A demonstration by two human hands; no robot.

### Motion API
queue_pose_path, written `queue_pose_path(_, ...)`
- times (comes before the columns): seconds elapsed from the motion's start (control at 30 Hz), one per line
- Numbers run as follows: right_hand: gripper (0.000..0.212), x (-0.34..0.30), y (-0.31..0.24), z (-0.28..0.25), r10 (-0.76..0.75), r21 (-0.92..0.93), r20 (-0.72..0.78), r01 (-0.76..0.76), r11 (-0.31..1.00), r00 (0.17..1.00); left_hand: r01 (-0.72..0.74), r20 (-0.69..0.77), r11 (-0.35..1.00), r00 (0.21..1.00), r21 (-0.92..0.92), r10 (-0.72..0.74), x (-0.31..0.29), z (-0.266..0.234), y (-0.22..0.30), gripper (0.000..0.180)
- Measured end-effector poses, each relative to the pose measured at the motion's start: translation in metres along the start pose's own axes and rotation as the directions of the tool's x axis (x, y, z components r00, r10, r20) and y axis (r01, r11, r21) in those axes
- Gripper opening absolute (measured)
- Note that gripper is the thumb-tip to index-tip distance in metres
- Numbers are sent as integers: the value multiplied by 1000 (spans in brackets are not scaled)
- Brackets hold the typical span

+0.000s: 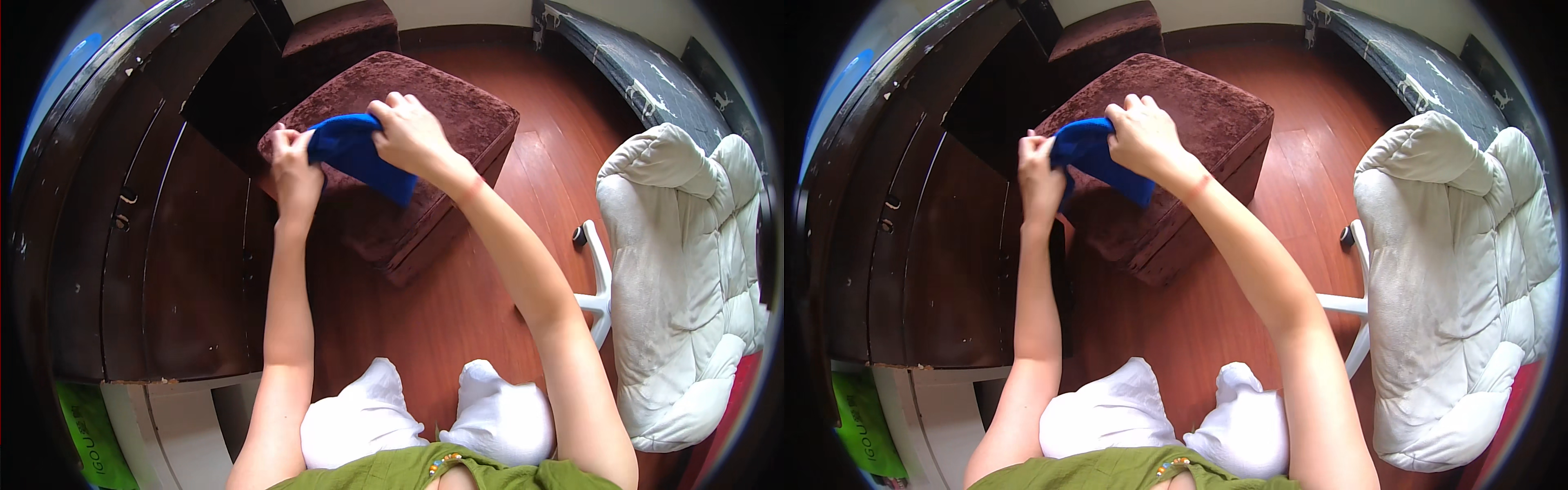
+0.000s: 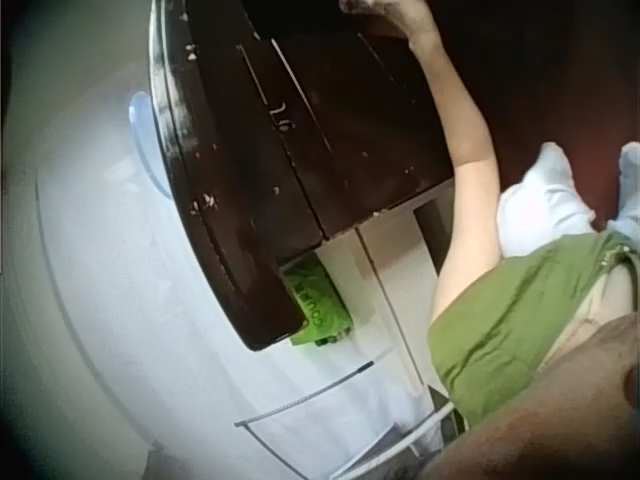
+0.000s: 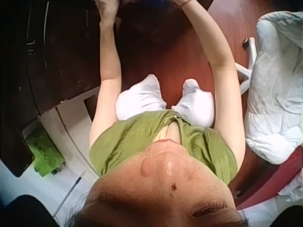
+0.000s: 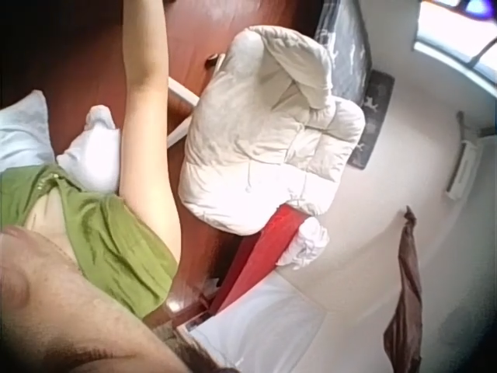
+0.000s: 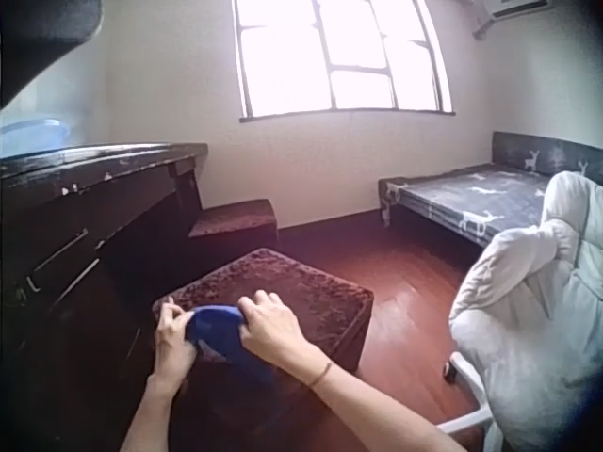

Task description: Wiping down a wooden cabinet, a stool, and a table using a blue cloth.

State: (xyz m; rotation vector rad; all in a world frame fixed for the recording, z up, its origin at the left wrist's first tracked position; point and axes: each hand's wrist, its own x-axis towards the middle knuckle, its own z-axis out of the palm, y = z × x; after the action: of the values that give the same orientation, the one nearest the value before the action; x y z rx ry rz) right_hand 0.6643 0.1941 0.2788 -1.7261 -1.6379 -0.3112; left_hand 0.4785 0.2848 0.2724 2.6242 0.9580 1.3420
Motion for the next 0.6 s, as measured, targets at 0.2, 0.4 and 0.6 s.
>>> queue_pose_path(0.2, 25, -54, 1, 71, -101, 70, 48, 98, 993, 994, -82, 234, 997, 969, 16, 76, -58, 26, -15, 24)
queue_pose_path(0.4, 30, -142, -33, -46, -136, 254, 354, 45, 966, 925, -67, 432, 978, 890, -199, 149, -127, -60, 80, 20)
queue_pose_path(0.6, 24, -189, 22, -95, 94, 146, 496, -189, 971, 863, -207, 484, 910, 792, -359, 371, -142, -13, 119, 25)
